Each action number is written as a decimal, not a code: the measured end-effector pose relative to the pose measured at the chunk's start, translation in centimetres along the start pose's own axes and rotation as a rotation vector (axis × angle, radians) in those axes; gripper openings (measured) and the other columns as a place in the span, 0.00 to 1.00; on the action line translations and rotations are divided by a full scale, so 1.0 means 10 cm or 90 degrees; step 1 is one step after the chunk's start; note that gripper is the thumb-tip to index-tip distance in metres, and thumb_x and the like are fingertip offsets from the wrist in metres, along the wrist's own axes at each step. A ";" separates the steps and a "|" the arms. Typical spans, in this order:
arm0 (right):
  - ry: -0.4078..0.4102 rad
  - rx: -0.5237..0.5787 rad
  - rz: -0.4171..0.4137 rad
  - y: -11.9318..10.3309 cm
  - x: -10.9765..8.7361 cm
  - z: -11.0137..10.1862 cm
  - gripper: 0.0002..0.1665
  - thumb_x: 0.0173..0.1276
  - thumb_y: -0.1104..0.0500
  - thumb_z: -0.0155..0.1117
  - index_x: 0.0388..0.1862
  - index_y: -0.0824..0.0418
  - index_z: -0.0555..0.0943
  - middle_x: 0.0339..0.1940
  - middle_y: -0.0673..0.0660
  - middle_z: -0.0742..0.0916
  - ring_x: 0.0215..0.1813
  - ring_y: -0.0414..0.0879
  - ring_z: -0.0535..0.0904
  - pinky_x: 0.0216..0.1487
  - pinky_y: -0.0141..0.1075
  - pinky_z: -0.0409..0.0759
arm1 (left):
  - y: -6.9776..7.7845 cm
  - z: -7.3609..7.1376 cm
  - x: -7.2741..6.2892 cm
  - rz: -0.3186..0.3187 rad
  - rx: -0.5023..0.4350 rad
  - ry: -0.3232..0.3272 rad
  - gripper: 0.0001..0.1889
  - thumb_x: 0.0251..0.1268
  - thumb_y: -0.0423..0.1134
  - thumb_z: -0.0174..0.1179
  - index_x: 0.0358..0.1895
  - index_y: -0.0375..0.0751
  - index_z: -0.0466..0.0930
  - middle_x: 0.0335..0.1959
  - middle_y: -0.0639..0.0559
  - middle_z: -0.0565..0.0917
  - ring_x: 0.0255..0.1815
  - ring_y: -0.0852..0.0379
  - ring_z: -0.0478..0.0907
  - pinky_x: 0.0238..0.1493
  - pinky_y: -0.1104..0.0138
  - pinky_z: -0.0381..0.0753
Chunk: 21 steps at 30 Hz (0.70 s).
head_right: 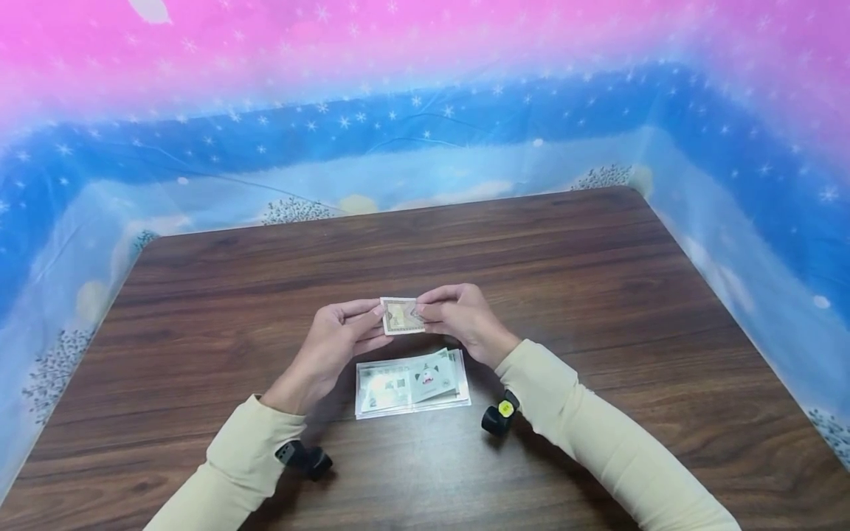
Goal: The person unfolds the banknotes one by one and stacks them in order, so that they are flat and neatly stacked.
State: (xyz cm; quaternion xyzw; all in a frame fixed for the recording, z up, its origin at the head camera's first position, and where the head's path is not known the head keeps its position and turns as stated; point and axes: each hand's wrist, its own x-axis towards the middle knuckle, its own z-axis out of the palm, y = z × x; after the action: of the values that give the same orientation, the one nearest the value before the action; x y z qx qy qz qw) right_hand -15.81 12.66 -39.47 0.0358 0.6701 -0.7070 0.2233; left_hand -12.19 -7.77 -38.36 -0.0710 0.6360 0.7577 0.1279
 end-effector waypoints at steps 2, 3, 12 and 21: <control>-0.003 0.002 -0.002 0.00 -0.02 0.00 0.15 0.69 0.68 0.66 0.53 0.74 0.80 0.51 0.65 0.83 0.44 0.47 0.84 0.50 0.37 0.85 | 0.01 0.01 -0.01 0.004 -0.006 -0.002 0.16 0.74 0.29 0.58 0.60 0.23 0.77 0.51 0.30 0.84 0.38 0.52 0.88 0.46 0.61 0.87; -0.008 0.006 -0.003 0.00 -0.03 0.01 0.16 0.69 0.68 0.67 0.53 0.74 0.80 0.51 0.65 0.83 0.45 0.47 0.85 0.51 0.38 0.85 | 0.01 0.02 -0.01 0.005 -0.010 -0.005 0.16 0.74 0.29 0.58 0.60 0.24 0.77 0.51 0.30 0.85 0.39 0.52 0.88 0.46 0.61 0.87; -0.081 0.003 -0.002 -0.04 -0.14 0.05 0.31 0.63 0.60 0.76 0.60 0.73 0.76 0.57 0.67 0.84 0.53 0.53 0.86 0.60 0.45 0.82 | 0.00 0.07 -0.03 0.012 -0.012 -0.036 0.17 0.71 0.35 0.64 0.58 0.30 0.78 0.50 0.36 0.86 0.44 0.48 0.88 0.50 0.58 0.86; -0.091 0.005 0.005 -0.05 -0.20 0.09 0.34 0.62 0.60 0.77 0.62 0.74 0.74 0.57 0.67 0.84 0.55 0.54 0.85 0.58 0.43 0.82 | -0.01 0.06 -0.05 0.025 -0.001 -0.041 0.15 0.71 0.34 0.64 0.55 0.28 0.79 0.52 0.34 0.85 0.44 0.50 0.88 0.52 0.58 0.85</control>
State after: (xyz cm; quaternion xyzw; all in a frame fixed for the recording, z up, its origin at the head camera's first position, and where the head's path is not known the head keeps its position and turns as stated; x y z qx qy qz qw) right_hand -13.94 12.32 -38.22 -0.0116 0.6497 -0.7093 0.2732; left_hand -11.69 -7.20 -38.20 -0.0345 0.6320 0.7626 0.1333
